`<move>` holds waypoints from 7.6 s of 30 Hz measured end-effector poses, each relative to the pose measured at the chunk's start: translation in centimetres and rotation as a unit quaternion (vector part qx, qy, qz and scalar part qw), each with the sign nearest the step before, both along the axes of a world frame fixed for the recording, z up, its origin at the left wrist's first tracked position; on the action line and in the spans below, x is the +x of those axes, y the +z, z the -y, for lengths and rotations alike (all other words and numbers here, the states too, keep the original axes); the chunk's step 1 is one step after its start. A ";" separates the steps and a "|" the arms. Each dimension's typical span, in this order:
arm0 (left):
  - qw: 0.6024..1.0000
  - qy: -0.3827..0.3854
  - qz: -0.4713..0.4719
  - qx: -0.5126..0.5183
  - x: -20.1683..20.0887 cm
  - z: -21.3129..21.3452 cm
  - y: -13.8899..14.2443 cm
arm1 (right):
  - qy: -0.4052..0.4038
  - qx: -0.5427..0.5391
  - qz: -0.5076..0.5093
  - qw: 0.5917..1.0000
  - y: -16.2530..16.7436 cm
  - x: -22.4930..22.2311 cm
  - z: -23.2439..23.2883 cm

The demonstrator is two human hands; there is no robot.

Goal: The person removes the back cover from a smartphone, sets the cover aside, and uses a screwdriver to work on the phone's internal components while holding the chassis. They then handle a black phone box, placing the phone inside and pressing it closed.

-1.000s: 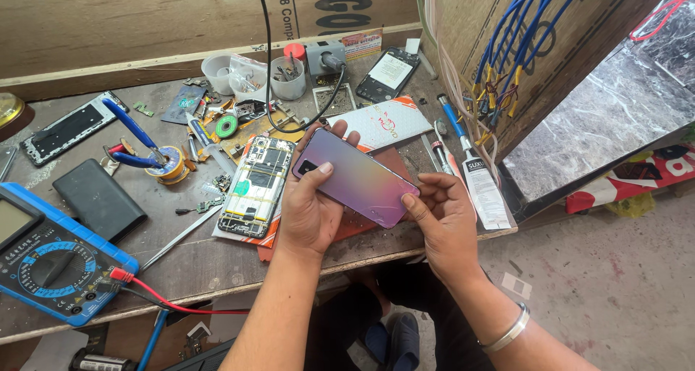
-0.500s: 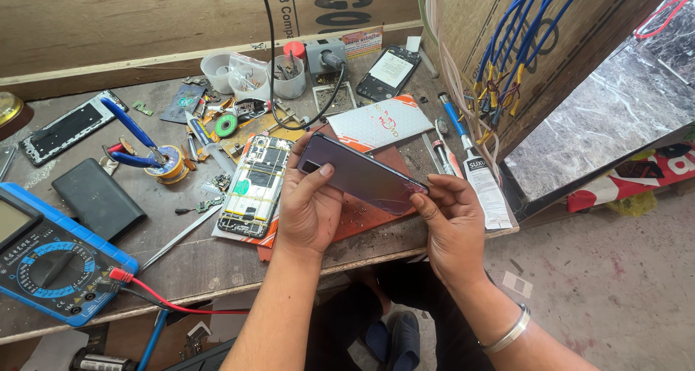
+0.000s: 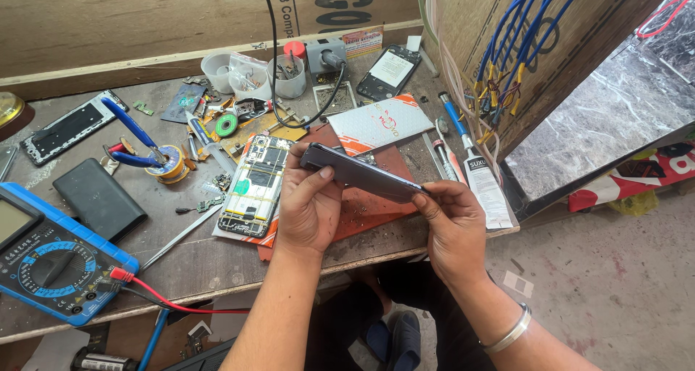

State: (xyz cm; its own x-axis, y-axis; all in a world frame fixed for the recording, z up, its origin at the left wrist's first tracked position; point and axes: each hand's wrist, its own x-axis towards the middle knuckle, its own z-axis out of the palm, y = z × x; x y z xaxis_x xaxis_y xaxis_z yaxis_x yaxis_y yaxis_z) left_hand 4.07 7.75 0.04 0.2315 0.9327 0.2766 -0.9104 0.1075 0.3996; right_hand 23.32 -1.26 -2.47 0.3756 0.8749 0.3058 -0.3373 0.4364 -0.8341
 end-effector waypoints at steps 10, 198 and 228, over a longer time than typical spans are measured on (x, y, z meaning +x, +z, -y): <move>1.000 -0.002 0.009 0.021 0.0 0.1 0.0 | 0.001 -0.005 0.000 1.000 -0.1 0.0 -0.1; 0.985 0.126 -0.113 -0.021 0.3 -0.1 -0.2 | -0.034 -0.098 0.093 0.990 5.2 1.5 -1.2; 0.986 0.108 -0.127 0.009 0.5 0.3 -0.5 | -0.061 -0.062 0.187 0.979 3.2 1.8 -1.0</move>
State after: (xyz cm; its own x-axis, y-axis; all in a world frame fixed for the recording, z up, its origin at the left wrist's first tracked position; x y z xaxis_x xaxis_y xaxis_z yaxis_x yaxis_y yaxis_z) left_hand 4.56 7.46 -0.42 0.0911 0.9635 0.2519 -0.7819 -0.0874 0.6172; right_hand 25.12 -0.28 0.69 0.3618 0.8695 0.3364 0.0497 0.3423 -0.9383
